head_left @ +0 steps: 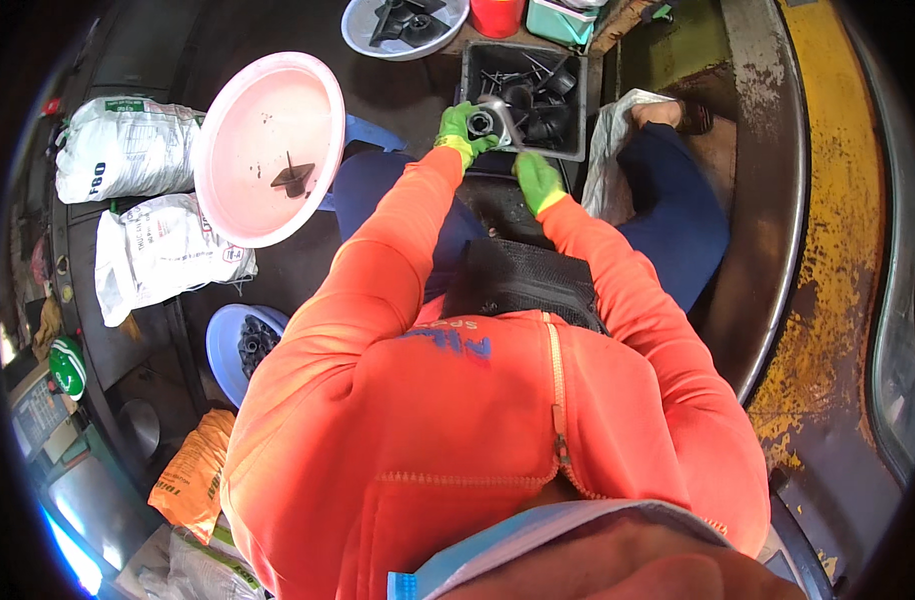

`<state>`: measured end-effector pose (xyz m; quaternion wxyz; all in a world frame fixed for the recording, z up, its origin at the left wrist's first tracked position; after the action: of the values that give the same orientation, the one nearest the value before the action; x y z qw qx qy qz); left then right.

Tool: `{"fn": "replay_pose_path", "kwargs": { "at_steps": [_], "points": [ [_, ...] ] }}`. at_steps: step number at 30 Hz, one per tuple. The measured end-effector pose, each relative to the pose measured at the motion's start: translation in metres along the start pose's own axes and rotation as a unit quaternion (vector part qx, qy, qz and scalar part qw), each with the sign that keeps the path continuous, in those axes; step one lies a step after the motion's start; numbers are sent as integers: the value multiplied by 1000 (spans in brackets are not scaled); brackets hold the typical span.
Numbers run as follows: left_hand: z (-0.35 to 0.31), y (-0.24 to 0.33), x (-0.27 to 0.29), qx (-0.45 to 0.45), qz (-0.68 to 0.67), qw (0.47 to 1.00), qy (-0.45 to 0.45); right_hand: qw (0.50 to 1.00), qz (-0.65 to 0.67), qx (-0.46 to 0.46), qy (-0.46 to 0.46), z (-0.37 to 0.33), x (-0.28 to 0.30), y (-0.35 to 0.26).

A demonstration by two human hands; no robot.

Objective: The person uses a wrench to tighten a bolt on a black plastic part, then places it into a white bucket. They repeat this process with additional parts, occasionally inspecting them by hand before moving them to the bucket.

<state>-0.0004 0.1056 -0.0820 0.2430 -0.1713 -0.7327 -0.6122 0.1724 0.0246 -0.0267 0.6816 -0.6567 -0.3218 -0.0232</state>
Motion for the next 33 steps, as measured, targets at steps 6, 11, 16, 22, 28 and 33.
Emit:
{"fn": "replay_pose_path", "kwargs": {
  "at_steps": [6, 11, 16, 22, 28, 33],
  "points": [
    [4, -36, -16, 221, -370, 900, -61, 999, 14, -31, 9, 1, -1, 3],
    [8, -50, -27, 289, -521, 801, -65, 993, -72, -73, -53, 0, -5, 8],
    [10, -26, -10, 156, -240, 957, -41, 988, -118, -84, -47, 0, 3, 4],
    [8, -58, -40, 294, -507, 806, -79, 976, -153, -129, -87, -2, 8, 6],
    [19, -82, -45, 240, -447, 860, -58, 989, -131, -58, -38, 3, 14, -3],
    [12, -50, -29, 92, -269, 958, -47, 982, -178, -52, -28, 3, 19, -6]
  ]
}}
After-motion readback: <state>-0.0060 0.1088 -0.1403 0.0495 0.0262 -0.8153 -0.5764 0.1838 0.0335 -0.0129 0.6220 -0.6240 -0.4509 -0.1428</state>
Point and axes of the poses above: each hand's wrist, its own z-axis towards the middle knuckle, its own x-axis out of the back of the hand, y = z × x, the point moved 8 cm from there along z, towards the middle knuckle, and after that the axes turned 14 degrees about x, right-handed, at the moved point
